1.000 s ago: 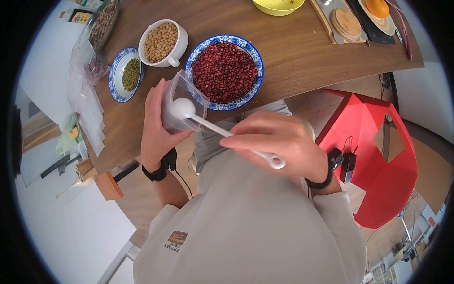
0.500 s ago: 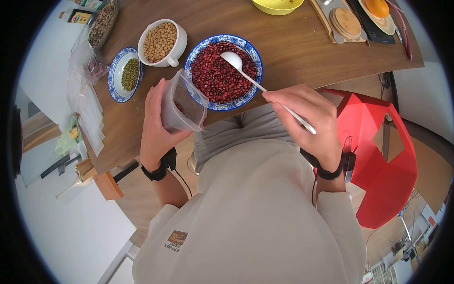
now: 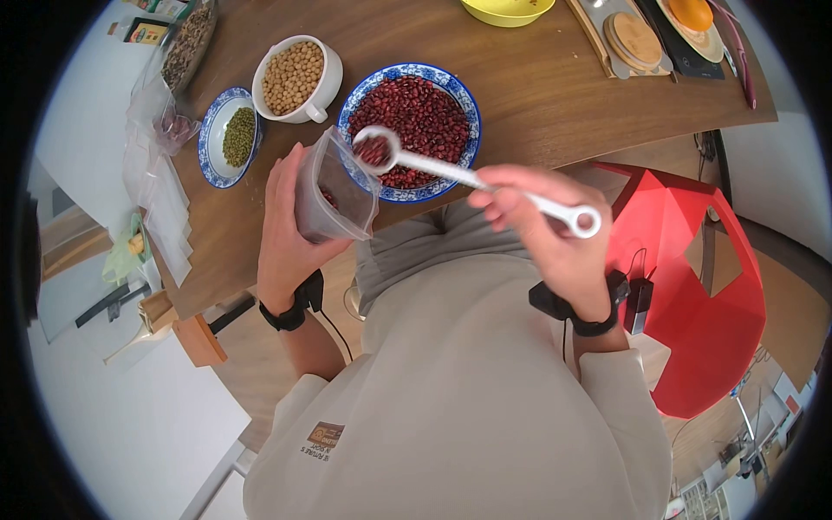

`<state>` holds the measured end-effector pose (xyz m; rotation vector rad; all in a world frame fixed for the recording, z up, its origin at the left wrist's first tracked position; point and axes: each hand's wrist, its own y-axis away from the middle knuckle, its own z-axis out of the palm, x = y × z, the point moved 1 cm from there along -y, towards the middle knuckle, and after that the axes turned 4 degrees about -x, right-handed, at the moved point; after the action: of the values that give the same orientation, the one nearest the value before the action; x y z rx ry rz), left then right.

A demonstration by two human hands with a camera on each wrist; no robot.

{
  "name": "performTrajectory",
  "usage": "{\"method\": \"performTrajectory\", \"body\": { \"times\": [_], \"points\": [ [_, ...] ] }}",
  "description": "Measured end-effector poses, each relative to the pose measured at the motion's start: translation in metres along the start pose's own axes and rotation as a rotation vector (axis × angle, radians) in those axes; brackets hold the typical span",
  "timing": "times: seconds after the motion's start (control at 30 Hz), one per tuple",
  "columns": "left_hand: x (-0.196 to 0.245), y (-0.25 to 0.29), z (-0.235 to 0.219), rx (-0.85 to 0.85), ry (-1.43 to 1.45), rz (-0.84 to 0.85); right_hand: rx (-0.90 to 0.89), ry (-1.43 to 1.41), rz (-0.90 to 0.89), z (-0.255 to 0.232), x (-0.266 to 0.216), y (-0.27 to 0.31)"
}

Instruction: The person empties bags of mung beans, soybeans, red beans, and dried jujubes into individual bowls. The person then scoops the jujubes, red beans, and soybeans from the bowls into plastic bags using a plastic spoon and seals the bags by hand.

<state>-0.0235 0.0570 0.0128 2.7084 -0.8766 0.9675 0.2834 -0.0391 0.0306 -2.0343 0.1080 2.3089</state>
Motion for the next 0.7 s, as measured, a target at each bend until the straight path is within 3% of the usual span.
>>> {"method": "performTrajectory", "body": {
  "times": [0.07, 0.13, 0.27, 0.47, 0.63, 0.7],
  "points": [
    [0.000, 0.000, 0.000, 0.000, -0.014, 0.008, -0.126, 0.043, 0.005, 0.009, -0.001, 0.001],
    [0.000, 0.000, -0.001, 0.000, -0.027, 0.017, -0.330, 0.255, -0.291, 0.016, 0.001, -0.007],
    [-0.001, 0.000, 0.000, 0.001, -0.030, 0.013, -0.419, 0.385, -0.405, 0.032, -0.005, -0.008],
    [0.000, 0.001, -0.001, 0.013, -0.038, 0.009, -0.348, 0.364, -0.303, -0.008, -0.013, -0.011],
    [-0.001, 0.000, -0.001, 0.013, -0.071, 0.028, 0.009, 0.523, -0.180, -0.024, -0.016, -0.013],
    [-0.001, 0.000, 0.000, 0.009, -0.052, 0.013, 0.002, 0.548, -0.170, -0.025, -0.014, -0.015]
  ]
}}
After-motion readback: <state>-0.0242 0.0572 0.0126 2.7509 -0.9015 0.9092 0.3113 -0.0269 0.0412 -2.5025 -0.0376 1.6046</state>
